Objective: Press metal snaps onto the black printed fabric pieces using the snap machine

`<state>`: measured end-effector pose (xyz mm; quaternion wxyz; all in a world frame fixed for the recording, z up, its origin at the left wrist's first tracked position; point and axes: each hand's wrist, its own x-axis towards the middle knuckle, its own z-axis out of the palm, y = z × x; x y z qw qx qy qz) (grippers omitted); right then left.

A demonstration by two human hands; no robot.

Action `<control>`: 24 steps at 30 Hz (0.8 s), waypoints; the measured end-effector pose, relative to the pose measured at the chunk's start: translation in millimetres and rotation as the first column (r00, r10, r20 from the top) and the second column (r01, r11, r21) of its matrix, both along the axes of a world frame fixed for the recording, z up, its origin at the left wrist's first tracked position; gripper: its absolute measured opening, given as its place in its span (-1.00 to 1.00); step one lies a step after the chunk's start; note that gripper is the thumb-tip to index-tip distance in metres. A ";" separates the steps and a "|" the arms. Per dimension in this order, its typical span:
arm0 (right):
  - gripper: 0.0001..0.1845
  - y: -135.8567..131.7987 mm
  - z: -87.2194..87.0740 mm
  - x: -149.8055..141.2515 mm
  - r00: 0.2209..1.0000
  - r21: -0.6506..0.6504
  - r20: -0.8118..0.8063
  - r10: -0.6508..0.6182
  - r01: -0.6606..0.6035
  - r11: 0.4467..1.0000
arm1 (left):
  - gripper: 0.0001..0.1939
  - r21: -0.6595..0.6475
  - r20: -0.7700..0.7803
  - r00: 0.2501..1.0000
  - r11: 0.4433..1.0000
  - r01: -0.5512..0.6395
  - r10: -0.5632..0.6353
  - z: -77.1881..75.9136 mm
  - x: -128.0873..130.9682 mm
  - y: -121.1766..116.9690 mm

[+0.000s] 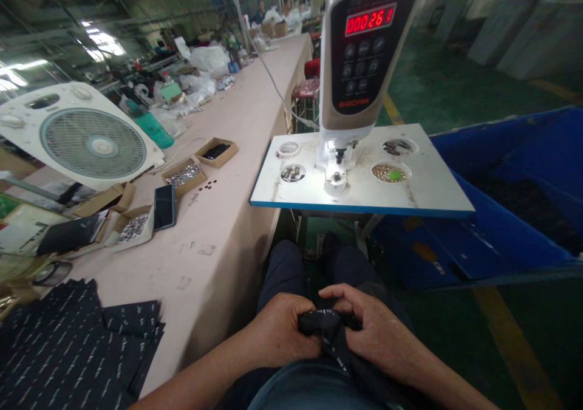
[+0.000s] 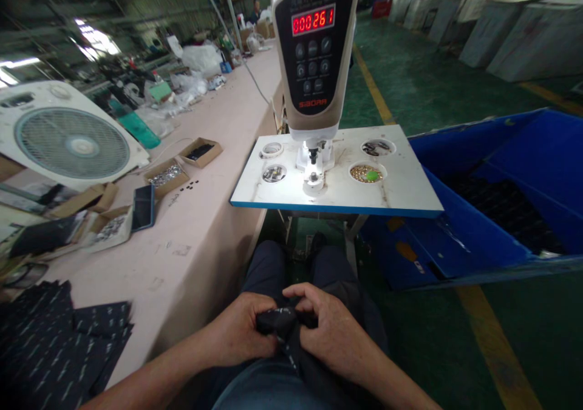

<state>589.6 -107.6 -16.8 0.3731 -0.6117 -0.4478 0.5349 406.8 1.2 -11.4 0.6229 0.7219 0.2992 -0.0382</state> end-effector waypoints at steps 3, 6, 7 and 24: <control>-0.51 1.1 -6.5 3.7 0.988 -0.055 -0.156 -0.004 -0.005 0.998 | -0.83 -0.161 0.063 0.998 0.987 0.002 0.008 0.7 1.6 0.7; -0.47 4.0 -16.8 9.5 0.952 -0.113 -0.306 0.002 -0.038 0.993 | -0.82 -0.280 0.125 0.992 0.959 0.050 -0.015 4.1 2.9 2.4; -0.45 5.4 -20.7 11.5 0.937 -0.123 -0.349 0.010 -0.056 0.991 | -0.82 -0.316 0.138 0.990 0.947 0.062 -0.019 5.1 3.1 3.0; -0.48 10.8 44.0 82.8 0.796 0.168 0.134 -0.591 0.569 0.805 | -0.64 -0.530 -0.018 0.964 0.815 -0.233 0.264 -3.4 5.5 9.1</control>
